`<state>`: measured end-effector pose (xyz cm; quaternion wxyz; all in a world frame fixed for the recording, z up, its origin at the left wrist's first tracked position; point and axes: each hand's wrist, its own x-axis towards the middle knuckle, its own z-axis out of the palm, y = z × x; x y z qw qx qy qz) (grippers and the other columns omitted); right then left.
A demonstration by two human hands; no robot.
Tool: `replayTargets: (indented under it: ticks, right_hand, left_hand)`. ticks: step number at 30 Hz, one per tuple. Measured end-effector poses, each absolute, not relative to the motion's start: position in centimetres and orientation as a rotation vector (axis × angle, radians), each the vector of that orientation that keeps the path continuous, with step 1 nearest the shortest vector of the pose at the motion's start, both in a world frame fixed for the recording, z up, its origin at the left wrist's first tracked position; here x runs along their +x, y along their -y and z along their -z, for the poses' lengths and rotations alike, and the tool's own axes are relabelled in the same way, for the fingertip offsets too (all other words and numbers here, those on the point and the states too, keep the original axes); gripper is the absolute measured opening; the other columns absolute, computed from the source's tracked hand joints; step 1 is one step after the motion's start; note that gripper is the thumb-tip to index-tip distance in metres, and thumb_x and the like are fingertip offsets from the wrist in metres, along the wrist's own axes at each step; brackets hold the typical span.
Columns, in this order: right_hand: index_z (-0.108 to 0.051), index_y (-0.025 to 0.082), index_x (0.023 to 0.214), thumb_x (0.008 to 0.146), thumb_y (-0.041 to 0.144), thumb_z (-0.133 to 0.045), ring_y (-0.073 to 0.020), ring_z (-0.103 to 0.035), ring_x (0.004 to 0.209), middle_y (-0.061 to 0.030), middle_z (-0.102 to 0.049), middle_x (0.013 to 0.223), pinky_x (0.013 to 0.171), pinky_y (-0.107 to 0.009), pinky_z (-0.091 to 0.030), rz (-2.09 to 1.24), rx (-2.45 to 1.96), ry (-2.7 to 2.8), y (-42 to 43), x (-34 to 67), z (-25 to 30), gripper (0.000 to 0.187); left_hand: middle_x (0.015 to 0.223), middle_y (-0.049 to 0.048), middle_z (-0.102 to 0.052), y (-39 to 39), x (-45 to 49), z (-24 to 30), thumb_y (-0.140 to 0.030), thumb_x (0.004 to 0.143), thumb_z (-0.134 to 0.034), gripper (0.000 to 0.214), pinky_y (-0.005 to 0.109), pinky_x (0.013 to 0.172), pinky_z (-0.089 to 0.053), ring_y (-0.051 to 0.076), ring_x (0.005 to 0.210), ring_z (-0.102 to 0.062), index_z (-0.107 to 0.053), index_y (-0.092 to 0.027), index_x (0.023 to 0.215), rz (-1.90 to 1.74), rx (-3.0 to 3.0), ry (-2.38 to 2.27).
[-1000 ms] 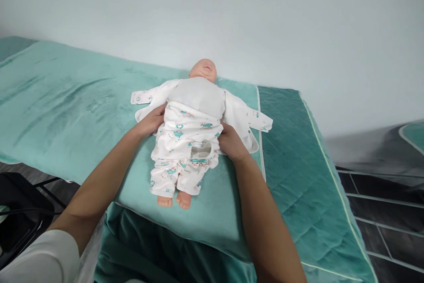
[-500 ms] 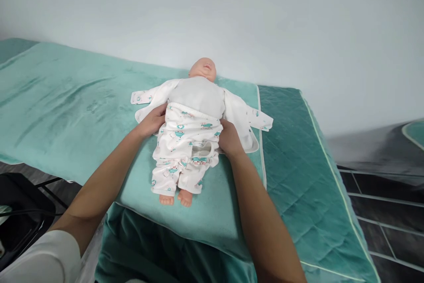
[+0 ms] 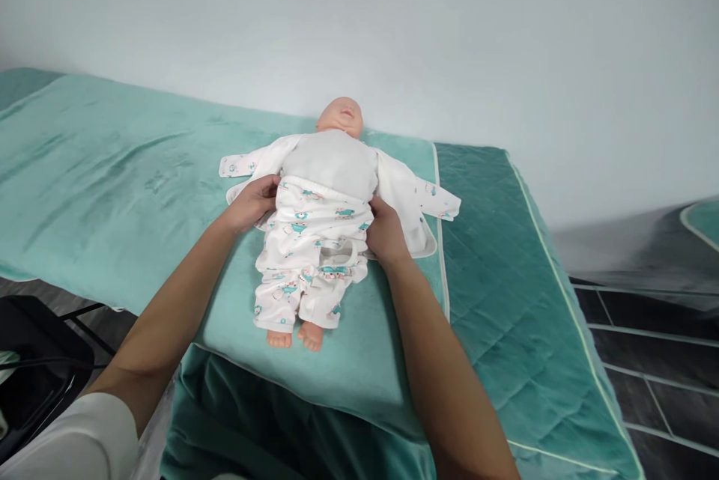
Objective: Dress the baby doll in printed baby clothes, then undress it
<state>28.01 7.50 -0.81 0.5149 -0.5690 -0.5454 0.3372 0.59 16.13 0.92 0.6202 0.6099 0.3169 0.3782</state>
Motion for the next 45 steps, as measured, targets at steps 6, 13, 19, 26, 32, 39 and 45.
replayTargets:
  ticks: [6, 13, 19, 26, 32, 39, 45]
  right_hand:
    - [-0.077, 0.021, 0.093, 0.072, 0.041, -0.076, -0.028, -0.072, 0.095, -0.0039, -0.079, 0.094, 0.087, -0.04, -0.058, -0.838, -1.381, 1.189, -7.6, 27.4, 0.4, 0.03]
    - [-0.071, 0.019, 0.087, 0.07, 0.038, -0.073, -0.0252, -0.069, 0.086, -0.0033, -0.076, 0.085, 0.078, -0.036, -0.055, -0.77, -1.456, 1.118, -7.7, 27.1, 0.1, 0.026]
    - [-0.06, 0.026, 0.1, 0.072, 0.03, -0.07, -0.0188, -0.065, 0.081, -0.0001, -0.069, 0.093, 0.074, -0.031, -0.053, -0.675, -1.389, 0.983, -6.8, 27.1, -0.1, 0.03]
    - [-0.065, 0.027, 0.098, 0.09, 0.039, -0.067, -0.0211, -0.06, 0.096, -0.0037, -0.061, 0.102, 0.085, -0.036, -0.052, -0.395, -1.25, 1.393, -5.7, 26.5, -2.1, 0.014]
    - [-0.064, 0.027, 0.098, 0.086, 0.045, -0.077, -0.0249, -0.055, 0.106, -0.0057, -0.057, 0.108, 0.092, -0.041, -0.048, -0.354, -1.234, 1.623, -5.6, 26.8, -2.8, 0.026]
    - [-0.059, 0.025, 0.094, 0.087, 0.058, -0.074, -0.0232, -0.051, 0.104, -0.0058, -0.049, 0.109, 0.088, -0.039, -0.047, -0.439, -1.236, 1.636, -6.3, 26.5, -2.7, 0.036]
    - [-0.058, 0.023, 0.079, 0.093, 0.062, -0.065, -0.0192, -0.049, 0.087, -0.0051, -0.048, 0.101, 0.071, -0.034, -0.044, -0.535, -1.245, 1.592, -7.9, 26.6, -3.3, 0.042]
  left_hand:
    - [0.07, -0.0036, -0.057, -16.6, 1.4, -0.1, -0.022, 0.077, -0.073, 0.018, 0.023, 0.061, -0.038, 0.011, 0.064, -0.051, -0.056, -0.02, 0.081, -0.996, 1.392, -0.9]
    - [0.074, -0.0029, -0.059, -16.3, 2.4, -0.2, -0.022, 0.084, -0.067, 0.011, 0.025, 0.066, -0.041, 0.013, 0.069, -0.053, -0.056, -0.022, 0.085, -1.195, 1.445, -1.066]
    - [0.119, 0.0073, -0.066, -14.4, 1.9, -1.7, -0.023, 0.093, -0.058, 0.016, 0.036, 0.099, -0.049, 0.021, 0.112, -0.06, -0.069, -0.024, 0.106, -1.403, 1.891, -0.923]
    - [0.115, 0.0084, -0.065, -14.2, 2.3, -2.8, -0.039, 0.097, -0.061, 0.022, 0.044, 0.107, -0.043, 0.025, 0.114, -0.058, -0.074, -0.027, 0.109, -1.352, 2.123, -0.883]
    - [0.118, 0.0088, -0.064, -14.3, 2.9, -3.8, -0.039, 0.087, -0.075, 0.023, 0.046, 0.11, -0.037, 0.029, 0.118, -0.052, -0.067, -0.023, 0.102, -1.177, 2.366, -0.855]
    - [0.112, 0.0095, -0.065, -13.6, 3.8, -4.7, -0.026, 0.095, -0.06, 0.011, 0.038, 0.092, -0.045, 0.025, 0.104, -0.059, -0.05, -0.022, 0.091, -1.061, 2.461, -0.956]
    - [0.08, 0.0013, -0.059, -16.8, 5.3, -5.3, -0.029, 0.097, -0.057, 0.011, 0.033, 0.072, -0.039, 0.021, 0.074, -0.056, -0.048, -0.023, 0.093, -1.043, 2.216, -1.246]
